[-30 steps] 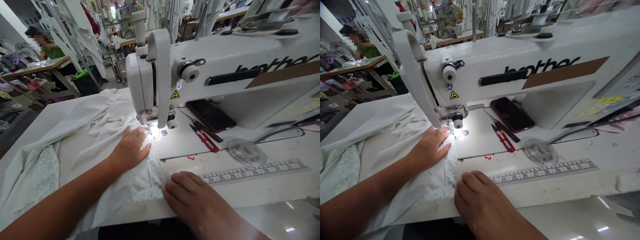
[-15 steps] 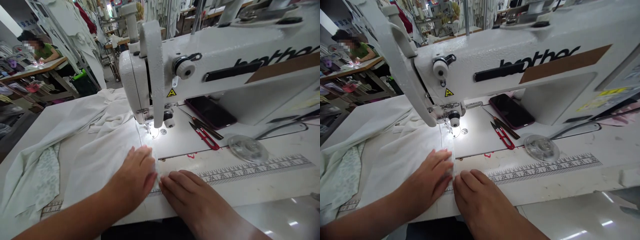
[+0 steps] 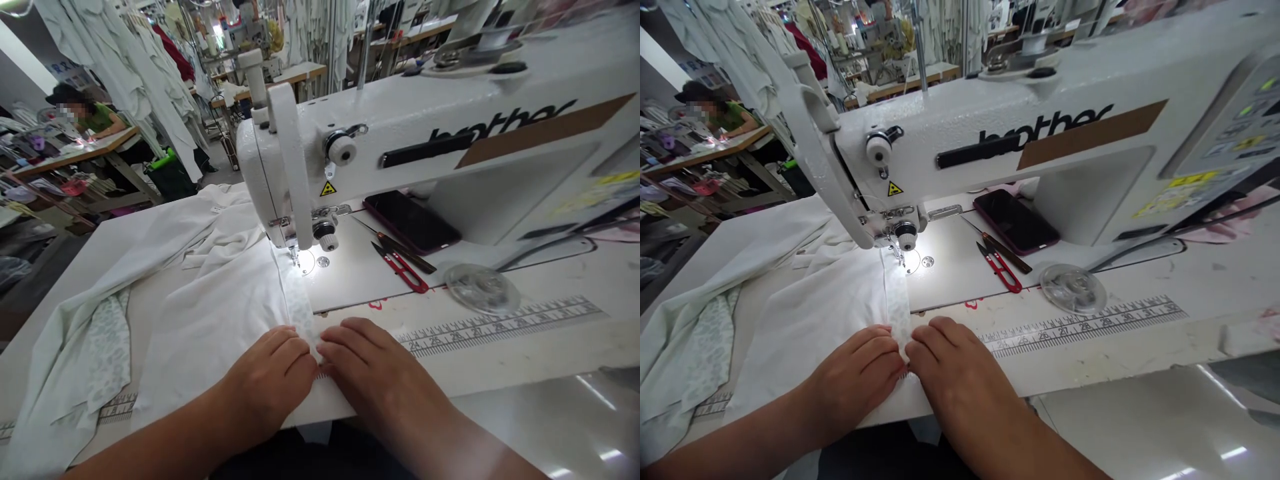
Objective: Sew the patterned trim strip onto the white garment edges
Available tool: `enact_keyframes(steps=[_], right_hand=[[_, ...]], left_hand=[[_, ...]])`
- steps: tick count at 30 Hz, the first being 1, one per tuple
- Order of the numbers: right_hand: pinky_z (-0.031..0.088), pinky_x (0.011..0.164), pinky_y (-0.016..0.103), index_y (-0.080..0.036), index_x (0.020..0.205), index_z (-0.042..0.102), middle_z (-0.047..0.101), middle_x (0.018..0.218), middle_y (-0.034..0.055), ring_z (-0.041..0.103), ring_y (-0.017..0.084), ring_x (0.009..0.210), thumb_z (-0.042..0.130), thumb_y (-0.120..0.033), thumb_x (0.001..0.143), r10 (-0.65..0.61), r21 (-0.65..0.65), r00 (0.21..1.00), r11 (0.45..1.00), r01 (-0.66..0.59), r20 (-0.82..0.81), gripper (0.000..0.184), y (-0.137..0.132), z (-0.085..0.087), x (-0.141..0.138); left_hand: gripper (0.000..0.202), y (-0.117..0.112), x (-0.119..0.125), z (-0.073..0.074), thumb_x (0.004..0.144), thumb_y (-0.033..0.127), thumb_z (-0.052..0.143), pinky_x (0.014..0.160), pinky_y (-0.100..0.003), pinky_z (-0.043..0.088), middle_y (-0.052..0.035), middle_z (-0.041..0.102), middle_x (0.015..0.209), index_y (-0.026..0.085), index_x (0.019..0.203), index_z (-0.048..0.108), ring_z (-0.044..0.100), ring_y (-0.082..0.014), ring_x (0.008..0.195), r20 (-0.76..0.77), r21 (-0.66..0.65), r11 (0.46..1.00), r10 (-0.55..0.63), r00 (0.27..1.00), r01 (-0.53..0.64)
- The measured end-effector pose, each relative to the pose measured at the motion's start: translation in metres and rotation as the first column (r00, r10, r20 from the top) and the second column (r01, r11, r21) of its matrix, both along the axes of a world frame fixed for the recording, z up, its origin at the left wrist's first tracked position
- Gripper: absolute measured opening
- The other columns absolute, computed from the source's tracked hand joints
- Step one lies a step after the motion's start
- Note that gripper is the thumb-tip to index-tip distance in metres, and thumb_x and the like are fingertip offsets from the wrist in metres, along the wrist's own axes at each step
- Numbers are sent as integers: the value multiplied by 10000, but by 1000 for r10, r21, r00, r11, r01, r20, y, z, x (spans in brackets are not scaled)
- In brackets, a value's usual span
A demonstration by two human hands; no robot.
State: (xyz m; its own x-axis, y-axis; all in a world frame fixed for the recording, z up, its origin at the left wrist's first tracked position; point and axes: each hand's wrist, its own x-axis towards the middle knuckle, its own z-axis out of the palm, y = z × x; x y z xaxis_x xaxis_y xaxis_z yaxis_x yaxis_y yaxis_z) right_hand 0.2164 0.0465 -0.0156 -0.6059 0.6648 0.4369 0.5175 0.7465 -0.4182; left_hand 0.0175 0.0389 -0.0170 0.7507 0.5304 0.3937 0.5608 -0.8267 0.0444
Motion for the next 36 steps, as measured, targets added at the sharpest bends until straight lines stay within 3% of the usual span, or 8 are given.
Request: enact_keyframes(steps=[5, 10, 16, 19, 22, 27, 32, 36], right_hand=[[503, 764, 403, -158, 850, 618, 631, 874, 36, 548, 218, 830, 620, 5, 755, 16, -67, 995, 998, -9, 101, 188, 3, -2, -2], [485, 765, 371, -164, 836, 602, 620, 860, 26, 535, 196, 825, 601, -52, 842, 5, -131, 999, 991, 1, 49, 112, 4, 1, 1], [458, 836, 370, -162, 875, 594, 631, 988, 63, 526, 214, 922, 505, -38, 868, 41, 16, 999, 999, -41, -22, 152, 4, -3, -2], [455, 835, 363, -159, 843, 593, 628, 966, 66, 518, 212, 913, 502, -44, 856, 106, 70, 993, 992, -109, 47, 147, 5, -4, -2], [448, 828, 354, -147, 838, 595, 610, 896, 48, 503, 204, 877, 557, -71, 842, 179, 60, 966, 979, -193, 187, 85, 7, 1, -2], [461, 743, 348, -152, 818, 587, 590, 860, 36, 476, 199, 815, 593, -118, 824, 198, 92, 934, 968, -234, 299, 35, 11, 9, -3], [465, 734, 353, -160, 796, 566, 591, 853, 24, 484, 198, 811, 609, -99, 806, 189, 34, 954, 979, -202, 233, 75, 11, 2, -1], [446, 852, 354, -153, 905, 592, 623, 974, 40, 512, 199, 921, 483, -38, 876, 115, -34, 993, 993, -115, -3, 161, 13, -2, -2]], left_hand=[[45, 1, 3, 11, 890, 105, 550, 879, -375, 568, -32, 632, 802, 128, 909, 585, 610, -155, 803, 69, -96, 995, 16, 997, -9], [166, 4, 3, 10, 899, 32, 464, 795, -390, 567, -43, 624, 810, 149, 887, 581, 614, -175, 807, 38, -78, 997, 16, 999, -13], [126, 6, -1, 16, 908, 54, 466, 725, -313, 549, -79, 630, 888, 127, 914, 568, 575, -162, 826, 225, -289, 957, 72, 972, -4], [151, 10, -2, 26, 911, 59, 450, 760, -341, 551, -54, 624, 807, 137, 888, 577, 582, -165, 793, 141, -297, 954, 17, 990, 26], [192, 23, 0, 32, 912, 61, 417, 793, -365, 555, -55, 625, 801, 137, 895, 592, 597, -176, 812, 81, -302, 953, 47, 996, -20], [216, 52, -1, 20, 909, 48, 426, 949, -401, 531, -115, 651, 1003, 97, 1025, 602, 599, -206, 1023, 108, -156, 987, 50, 993, -33], [265, 48, -9, 9, 904, 59, 478, 1044, -438, 482, -134, 646, 1131, 85, 1149, 577, 577, -227, 1143, 112, -131, 990, 74, 991, -60], [330, 25, -5, 26, 890, 109, 495, 1103, -427, 427, -126, 601, 1241, 121, 1216, 542, 524, -212, 1228, 123, -350, 933, 134, 983, -83]])
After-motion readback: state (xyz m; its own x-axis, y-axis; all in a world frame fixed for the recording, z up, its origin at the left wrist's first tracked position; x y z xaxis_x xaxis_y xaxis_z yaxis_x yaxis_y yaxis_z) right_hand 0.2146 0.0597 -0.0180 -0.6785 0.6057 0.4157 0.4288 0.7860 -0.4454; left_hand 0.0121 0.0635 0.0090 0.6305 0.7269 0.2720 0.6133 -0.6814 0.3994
